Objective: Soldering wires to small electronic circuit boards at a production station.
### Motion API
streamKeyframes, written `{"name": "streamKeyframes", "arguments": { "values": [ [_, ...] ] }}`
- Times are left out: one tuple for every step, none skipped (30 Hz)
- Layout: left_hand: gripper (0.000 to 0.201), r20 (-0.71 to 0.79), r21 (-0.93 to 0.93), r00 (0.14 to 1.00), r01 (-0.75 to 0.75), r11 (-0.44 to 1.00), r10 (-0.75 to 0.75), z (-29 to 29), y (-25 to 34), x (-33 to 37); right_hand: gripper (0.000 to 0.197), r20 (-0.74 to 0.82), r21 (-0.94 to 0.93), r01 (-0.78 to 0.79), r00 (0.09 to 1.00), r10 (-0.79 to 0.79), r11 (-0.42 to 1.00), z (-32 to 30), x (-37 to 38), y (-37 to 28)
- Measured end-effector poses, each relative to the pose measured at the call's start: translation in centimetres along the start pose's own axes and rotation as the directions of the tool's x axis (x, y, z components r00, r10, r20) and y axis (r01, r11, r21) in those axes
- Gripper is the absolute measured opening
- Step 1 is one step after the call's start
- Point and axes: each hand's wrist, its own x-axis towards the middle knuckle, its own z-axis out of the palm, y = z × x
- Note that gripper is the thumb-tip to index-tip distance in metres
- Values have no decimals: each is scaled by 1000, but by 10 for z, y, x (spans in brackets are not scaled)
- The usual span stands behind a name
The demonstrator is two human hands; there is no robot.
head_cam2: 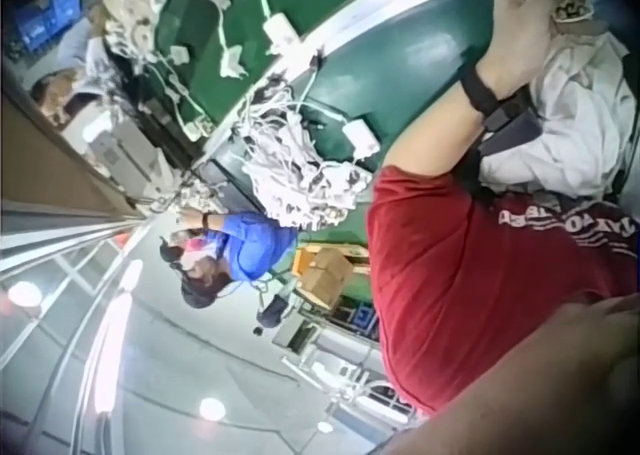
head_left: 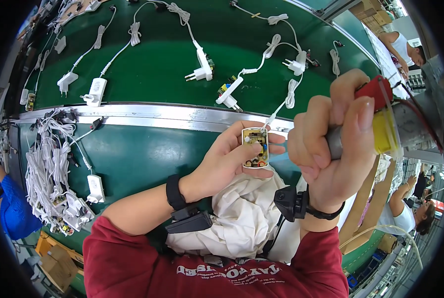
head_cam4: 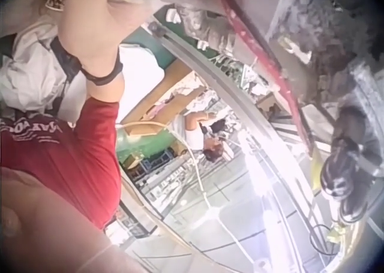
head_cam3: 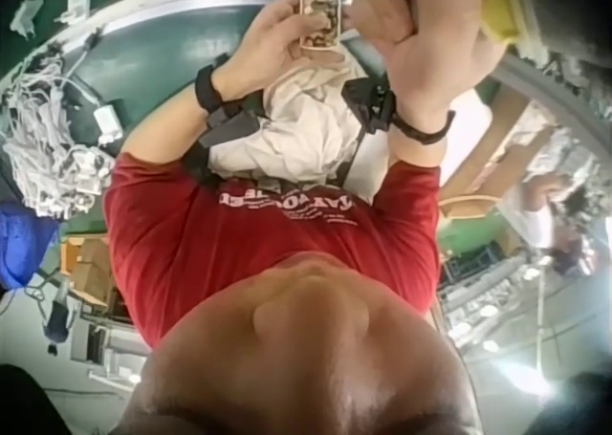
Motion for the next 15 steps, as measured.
{"name": "streamKeyframes", "arguments": {
  "values": [
    [32,-1,-1,1000,0,1000,0,0,0,0,34,1,0,-2,1000,2,1000,-1,1,-1],
    [32,3,4,1000,-2,1000,2,0,0,0,33,27,-31,6,1000,-5,1000,-2,2,-3],
    [32,7,10,1000,-3,1000,3,1,0,0,33,52,-61,14,999,-11,998,-3,4,-5],
    [32,12,16,1000,-5,1000,5,1,0,0,33,78,-91,23,997,-16,996,-3,5,-7],
    [32,12,16,1000,-4,1000,4,1,0,1,33,78,-91,23,997,-16,996,-4,5,-7],
    [32,41,-54,999,-3,999,5,1,-1,2,33,73,-82,17,997,-11,997,-4,4,-7],
    [32,70,-125,998,-1,992,9,1,-3,3,34,70,-71,10,998,-5,997,-4,4,-8],
    [33,97,-195,995,3,981,16,2,-4,4,34,68,-61,3,998,1,998,-5,3,-9],
    [33,96,-196,995,2,981,17,2,-5,4,34,69,-61,2,998,2,998,-6,3,-8],
    [34,115,-201,993,7,980,17,2,-6,5,34,89,-86,22,996,-15,996,-8,2,-5],
    [35,134,-206,991,11,978,17,3,-8,5,35,110,-110,43,993,-31,993,-11,1,-1],
    [36,153,-210,988,15,978,17,3,-8,5,36,130,-133,65,990,-48,989,-12,1,1],
    [36,152,-210,988,14,978,19,2,-8,5,36,132,-132,65,990,-48,989,-12,1,1],
    [36,157,-212,988,18,977,16,2,-8,5,36,138,-135,49,990,-31,990,-11,1,2],
    [37,162,-214,987,22,976,13,2,-8,5,37,143,-137,34,990,-14,990,-11,1,2]
  ]
}}
